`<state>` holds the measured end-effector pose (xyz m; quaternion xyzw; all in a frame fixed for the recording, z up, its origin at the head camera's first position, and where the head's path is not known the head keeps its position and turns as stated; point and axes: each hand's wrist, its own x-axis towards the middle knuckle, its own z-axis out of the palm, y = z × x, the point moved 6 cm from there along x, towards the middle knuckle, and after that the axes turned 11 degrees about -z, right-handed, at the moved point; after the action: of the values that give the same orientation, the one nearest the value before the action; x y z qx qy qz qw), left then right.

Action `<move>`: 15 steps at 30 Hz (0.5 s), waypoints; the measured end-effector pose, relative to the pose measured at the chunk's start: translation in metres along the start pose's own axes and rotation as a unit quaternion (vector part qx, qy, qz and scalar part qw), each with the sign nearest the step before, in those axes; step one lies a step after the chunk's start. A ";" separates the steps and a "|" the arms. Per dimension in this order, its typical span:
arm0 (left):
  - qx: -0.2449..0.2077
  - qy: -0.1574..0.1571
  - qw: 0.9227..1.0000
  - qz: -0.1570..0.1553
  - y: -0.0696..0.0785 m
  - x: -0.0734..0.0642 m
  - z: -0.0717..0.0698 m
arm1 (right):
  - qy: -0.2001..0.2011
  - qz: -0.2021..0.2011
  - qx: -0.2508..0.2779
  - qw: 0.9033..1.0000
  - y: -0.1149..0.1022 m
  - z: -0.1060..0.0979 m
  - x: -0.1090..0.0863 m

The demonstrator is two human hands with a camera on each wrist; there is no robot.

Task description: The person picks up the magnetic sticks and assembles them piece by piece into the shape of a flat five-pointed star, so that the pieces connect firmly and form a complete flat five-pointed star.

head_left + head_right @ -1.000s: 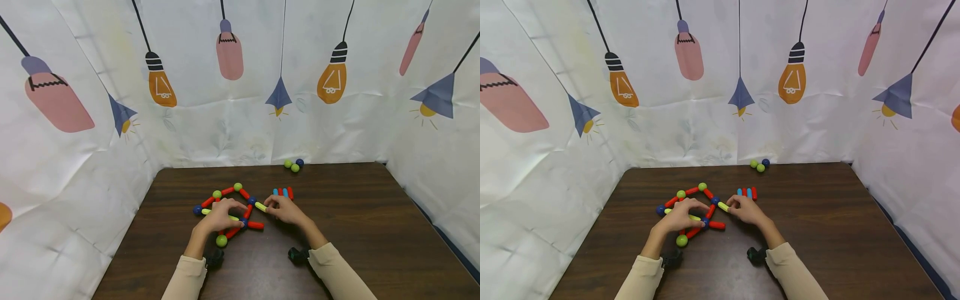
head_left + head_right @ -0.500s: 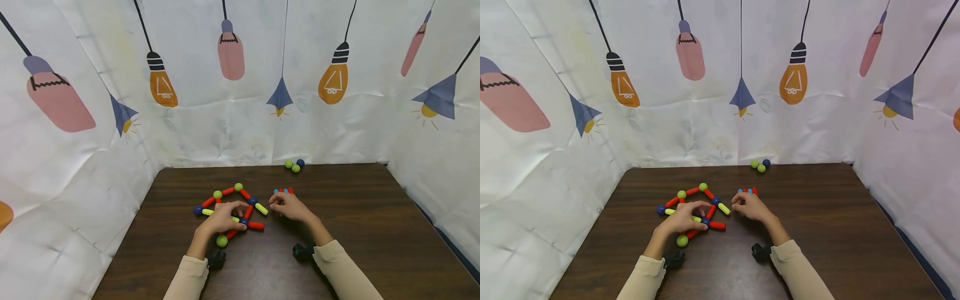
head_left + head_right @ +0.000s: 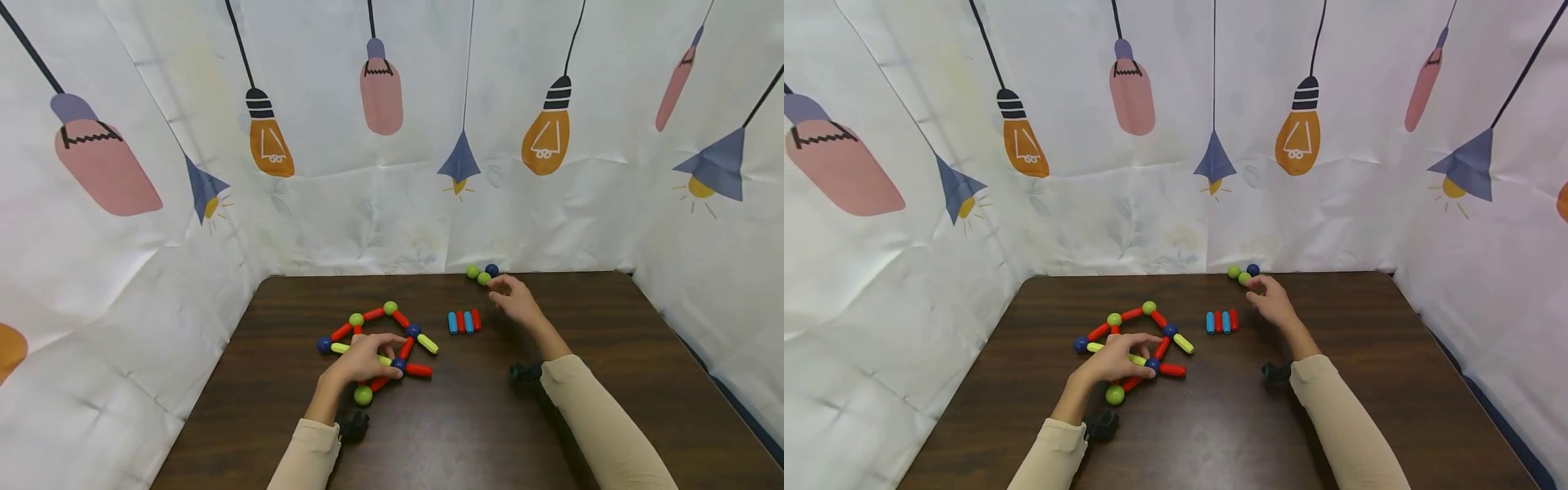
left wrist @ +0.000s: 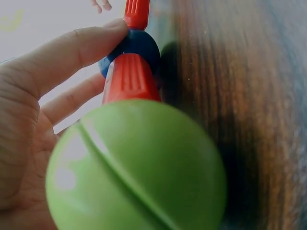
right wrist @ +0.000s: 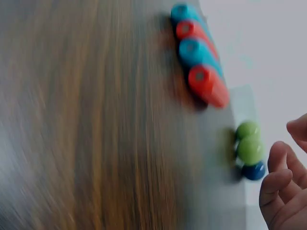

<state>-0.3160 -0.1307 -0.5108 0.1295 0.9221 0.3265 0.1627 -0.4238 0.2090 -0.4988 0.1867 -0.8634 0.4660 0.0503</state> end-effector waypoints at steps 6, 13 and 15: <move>-0.003 -0.001 1.000 0.004 -0.001 -0.001 0.000 | 0.004 0.020 -0.014 1.000 0.022 -0.010 0.008; -0.005 -0.002 1.000 0.005 -0.001 -0.001 0.001 | -0.021 0.016 -0.028 0.999 0.027 -0.014 0.024; -0.008 -0.004 1.000 0.005 -0.001 -0.001 0.000 | -0.036 0.008 -0.034 0.999 0.027 -0.012 0.028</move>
<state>-0.3148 -0.1317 -0.5114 0.1338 0.9181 0.3343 0.1657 -0.4606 0.2245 -0.5056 0.1943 -0.8817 0.4294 0.0221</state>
